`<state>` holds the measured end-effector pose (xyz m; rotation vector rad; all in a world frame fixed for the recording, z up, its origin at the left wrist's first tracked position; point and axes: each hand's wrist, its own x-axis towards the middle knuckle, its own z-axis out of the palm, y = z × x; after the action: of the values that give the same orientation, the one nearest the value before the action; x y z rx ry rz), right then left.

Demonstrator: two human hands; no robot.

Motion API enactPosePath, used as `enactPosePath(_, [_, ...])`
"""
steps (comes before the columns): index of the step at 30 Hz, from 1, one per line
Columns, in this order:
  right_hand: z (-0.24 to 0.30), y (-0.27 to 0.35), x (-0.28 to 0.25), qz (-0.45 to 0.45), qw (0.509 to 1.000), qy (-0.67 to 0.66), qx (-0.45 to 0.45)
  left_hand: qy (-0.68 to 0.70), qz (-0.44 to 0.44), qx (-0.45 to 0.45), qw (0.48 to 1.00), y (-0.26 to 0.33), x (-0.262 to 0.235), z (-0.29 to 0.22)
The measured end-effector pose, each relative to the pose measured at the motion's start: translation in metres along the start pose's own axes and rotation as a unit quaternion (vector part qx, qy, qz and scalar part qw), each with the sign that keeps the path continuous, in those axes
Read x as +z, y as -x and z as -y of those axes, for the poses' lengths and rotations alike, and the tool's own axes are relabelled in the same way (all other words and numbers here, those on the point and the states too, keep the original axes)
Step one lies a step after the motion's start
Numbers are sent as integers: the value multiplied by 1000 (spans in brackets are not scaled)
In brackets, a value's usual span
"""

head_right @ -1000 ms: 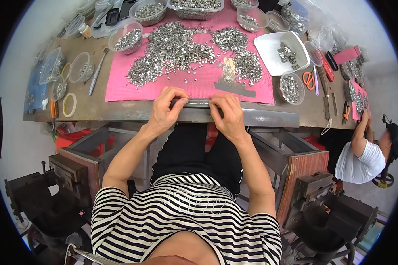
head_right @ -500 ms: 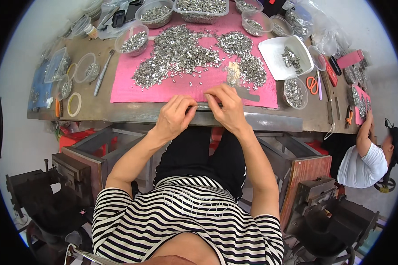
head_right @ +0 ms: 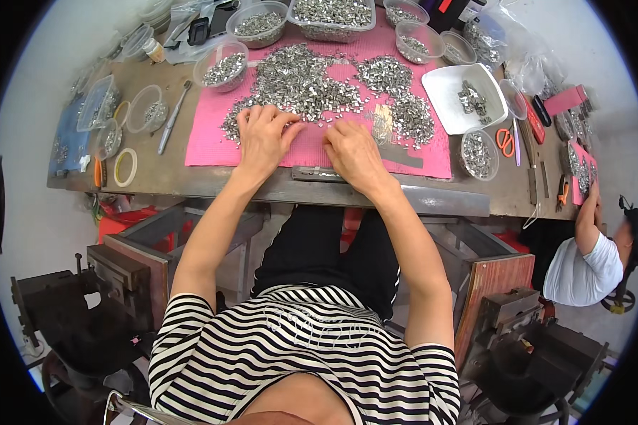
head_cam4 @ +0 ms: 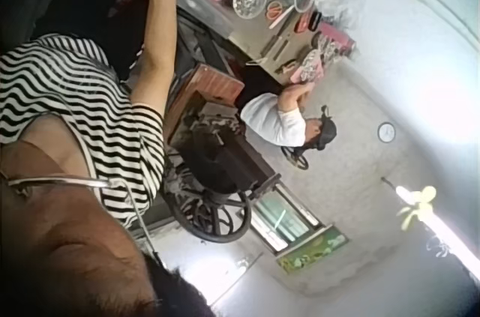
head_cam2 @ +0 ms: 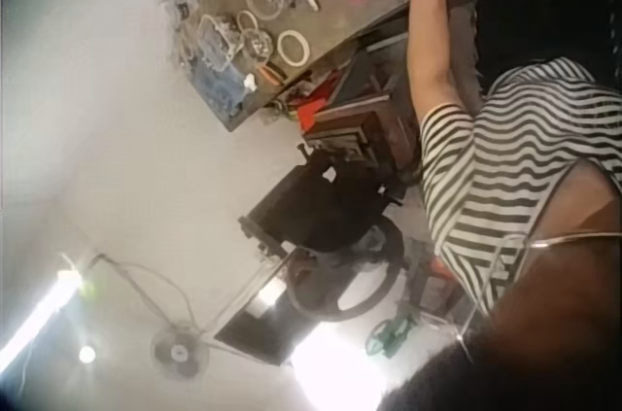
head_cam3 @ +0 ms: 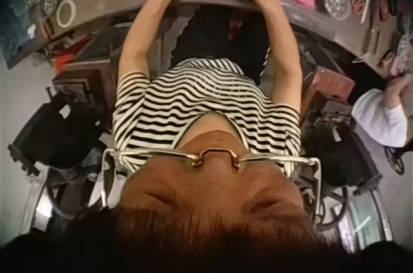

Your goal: The person inserts small metal pieces into a metal slot tool by hand, presses the tool using a manual press machine, and then loads more metal pieces into the tool.

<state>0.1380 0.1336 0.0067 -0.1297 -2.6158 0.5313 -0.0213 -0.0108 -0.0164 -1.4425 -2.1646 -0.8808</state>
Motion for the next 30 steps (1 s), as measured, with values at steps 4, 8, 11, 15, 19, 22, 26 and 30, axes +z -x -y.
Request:
enactPosePath(4, [0,7,-3,10,999,-39,2,8,-10,6,1000,-3,8,-7])
enactPosePath(8, [0,6,-4,8,999,-37,4,32,-6,7,999,-1,10,-9])
enactPosePath(11, [-1,7,-4,14,1000,-3,-9,47,-6,29,998,-2,11,-9])
enactPosePath(15, [4,12,-9,-4,1000,-6,12,92,6,68,993,0,19,0])
enactPosePath(19, [-1,21,-17,3,999,-11,47,127,8,57,990,-2,8,-10])
enactPosePath(22, [0,25,-20,-2,994,-59,94,164,10,32,986,5,-4,-22])
enactPosePath(26, [25,34,-27,-4,979,-163,120,126,8,-8,992,13,-16,-18])
enactPosePath(30, [32,45,-15,-30,983,-161,79,91,4,-29,995,8,-11,-5])
